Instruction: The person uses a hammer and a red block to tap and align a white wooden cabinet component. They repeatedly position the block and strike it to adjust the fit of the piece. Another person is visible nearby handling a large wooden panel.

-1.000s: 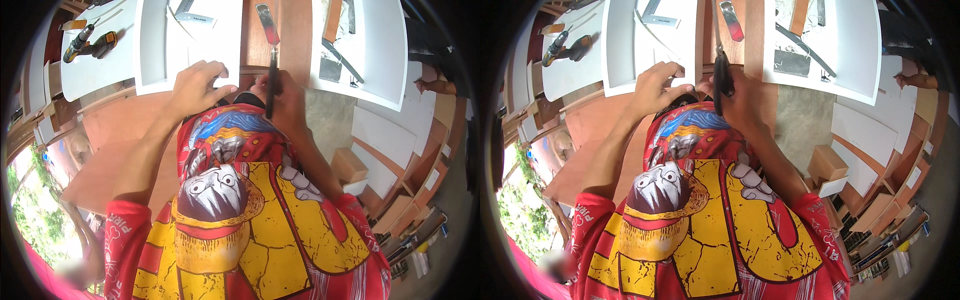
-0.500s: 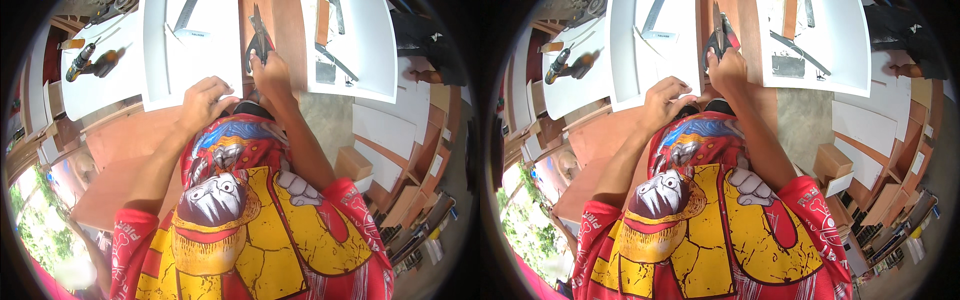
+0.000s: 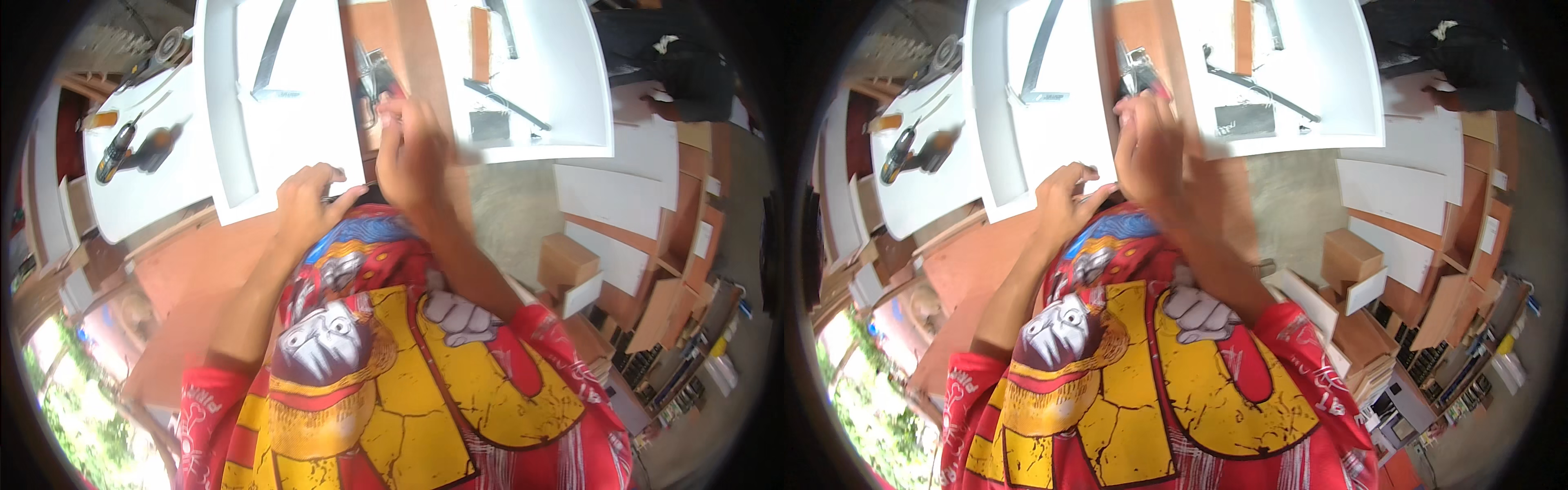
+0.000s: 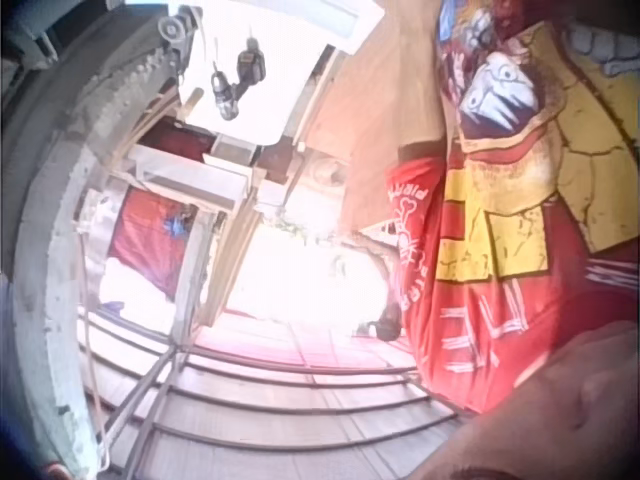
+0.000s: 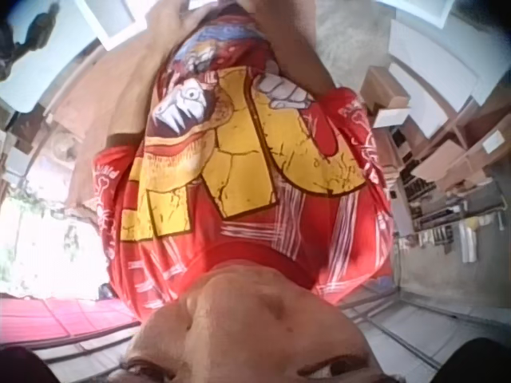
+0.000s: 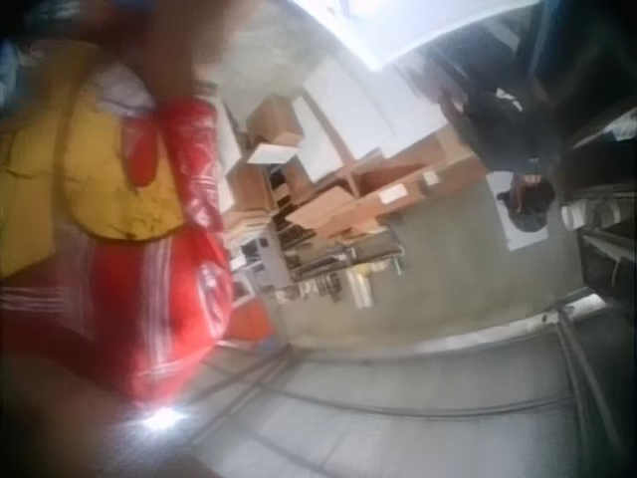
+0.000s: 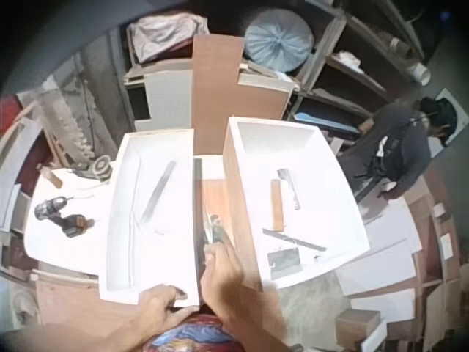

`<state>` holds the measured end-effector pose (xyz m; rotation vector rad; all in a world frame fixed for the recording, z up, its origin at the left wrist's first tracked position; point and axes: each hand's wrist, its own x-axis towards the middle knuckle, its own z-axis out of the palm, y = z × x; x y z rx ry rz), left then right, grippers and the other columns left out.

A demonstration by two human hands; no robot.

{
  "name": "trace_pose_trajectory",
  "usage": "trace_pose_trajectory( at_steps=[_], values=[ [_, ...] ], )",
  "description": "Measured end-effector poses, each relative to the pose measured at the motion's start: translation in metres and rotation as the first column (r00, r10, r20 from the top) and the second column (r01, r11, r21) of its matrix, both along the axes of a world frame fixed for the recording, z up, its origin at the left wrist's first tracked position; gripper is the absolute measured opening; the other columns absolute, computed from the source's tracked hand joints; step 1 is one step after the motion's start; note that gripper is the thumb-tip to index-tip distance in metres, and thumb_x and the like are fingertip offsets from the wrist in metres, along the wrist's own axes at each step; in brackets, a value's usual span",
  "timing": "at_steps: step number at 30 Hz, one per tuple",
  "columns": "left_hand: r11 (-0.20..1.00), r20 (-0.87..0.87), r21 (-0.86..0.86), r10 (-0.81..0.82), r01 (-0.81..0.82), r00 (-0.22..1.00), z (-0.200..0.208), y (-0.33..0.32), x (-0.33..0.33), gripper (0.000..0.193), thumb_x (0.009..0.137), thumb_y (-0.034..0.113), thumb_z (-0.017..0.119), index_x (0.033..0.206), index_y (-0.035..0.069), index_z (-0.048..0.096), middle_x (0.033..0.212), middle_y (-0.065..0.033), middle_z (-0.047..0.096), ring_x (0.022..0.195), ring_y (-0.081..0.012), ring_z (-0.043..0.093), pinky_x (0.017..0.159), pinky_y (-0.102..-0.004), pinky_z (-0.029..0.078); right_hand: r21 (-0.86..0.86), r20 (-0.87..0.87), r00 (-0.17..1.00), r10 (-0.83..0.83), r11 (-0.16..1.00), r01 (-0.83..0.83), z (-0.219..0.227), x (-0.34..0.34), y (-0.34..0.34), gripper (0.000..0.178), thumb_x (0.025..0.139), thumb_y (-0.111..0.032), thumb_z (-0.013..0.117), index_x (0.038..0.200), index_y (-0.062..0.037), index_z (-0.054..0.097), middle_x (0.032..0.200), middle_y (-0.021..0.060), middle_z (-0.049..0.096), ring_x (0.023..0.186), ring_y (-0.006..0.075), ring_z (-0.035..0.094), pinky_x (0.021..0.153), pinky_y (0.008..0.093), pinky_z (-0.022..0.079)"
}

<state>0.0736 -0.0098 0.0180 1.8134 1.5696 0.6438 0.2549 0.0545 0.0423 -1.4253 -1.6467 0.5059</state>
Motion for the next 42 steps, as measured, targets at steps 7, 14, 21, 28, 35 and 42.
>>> trace_pose_trajectory(
  at_steps=[7, 14, 21, 28, 35, 42],
  values=[
    [0.987, -0.114, -0.161, -0.037, 0.018, 0.993, 0.003, 0.002, -0.022, 0.047, 0.081, 0.044, 0.089, 0.086, 0.007, 0.062, 0.068, -0.0097, 0.063, 0.064, -0.0281, 0.064, 0.062, -0.0412, 0.05, -0.516, 0.389, 0.913, 0.126, 0.85, 0.103, -0.001, 0.151, 0.103, 0.022, 0.095, -0.013, 0.069, 0.111, 0.0008, 0.073, 0.1, 0.0213, 0.072, 0.1, 0.0406, 0.071, 0.087, 0.048, 0.056],
    [0.933, -0.014, -0.36, -0.01, 0.004, 1.0, 0.006, 0.015, -0.045, 0.036, 0.088, 0.038, 0.084, 0.079, 0.005, 0.071, 0.069, -0.0102, 0.071, 0.062, -0.0235, 0.066, 0.061, -0.0364, 0.049, -0.714, 0.577, 0.416, 0.702, 0.682, -0.16, -0.086, 0.13, 0.156, 0.048, 0.091, -0.037, 0.082, 0.114, 0.0042, 0.073, 0.121, 0.0248, 0.066, 0.121, 0.0401, 0.063, 0.104, 0.0461, 0.053],
    [0.91, 0.178, -0.403, -0.03, 0.101, 0.984, -0.009, 0.02, -0.075, 0.026, 0.1, 0.024, 0.073, 0.096, -0.001, 0.076, 0.063, -0.0081, 0.063, 0.054, -0.0149, 0.057, 0.057, -0.0329, 0.046, -0.487, 0.556, 0.565, 0.61, 0.79, -0.373, -0.154, 0.127, 0.177, 0.026, 0.094, -0.01, 0.067, 0.114, 0.0066, 0.068, 0.118, 0.0274, 0.062, 0.112, 0.0449, 0.063, 0.098, 0.0512, 0.053],
    [0.915, 0.292, -0.313, -0.163, 0.256, 0.942, -0.028, 0.025, -0.085, 0.024, 0.098, 0.018, 0.074, 0.11, -0.003, 0.073, 0.091, -0.016, 0.076, 0.083, -0.0231, 0.075, 0.072, -0.0366, 0.058, 0.032, 0.365, 0.912, 0.189, 0.976, -0.216, -0.02, 0.135, 0.197, 0.03, 0.1, -0.009, 0.058, 0.127, 0.0026, 0.064, 0.085, 0.0136, 0.067, 0.076, 0.0334, 0.067, 0.076, 0.0429, 0.054],
    [0.929, 0.242, -0.258, -0.203, 0.264, 0.949, -0.015, 0.027, -0.06, 0.027, 0.091, 0.024, 0.078, 0.106, 0.002, 0.077, 0.095, -0.0171, 0.078, 0.082, -0.0327, 0.074, 0.079, -0.0414, 0.057, -0.305, -0.058, 0.949, 0.311, 0.899, -0.314, 0.133, 0.08, 0.002, 0.024, 0.106, -0.016, 0.059, 0.121, -0.0004, 0.07, 0.09, 0.0068, 0.068, 0.081, 0.0217, 0.067, 0.075, 0.0332, 0.054],
    [0.914, 0.217, -0.36, -0.115, 0.189, 0.969, -0.004, 0.037, -0.034, 0.015, 0.09, 0.022, 0.076, 0.097, 0.01, 0.082, 0.087, -0.0138, 0.078, 0.081, -0.0307, 0.074, 0.078, -0.041, 0.056, -0.452, 0.092, 0.965, 0.244, 0.874, -0.178, 0.034, 0.035, -0.103, 0.026, 0.1, -0.007, 0.064, 0.124, -0.0003, 0.071, 0.101, 0.0219, 0.076, 0.093, 0.0401, 0.075, 0.079, 0.0422, 0.059]
  ],
)
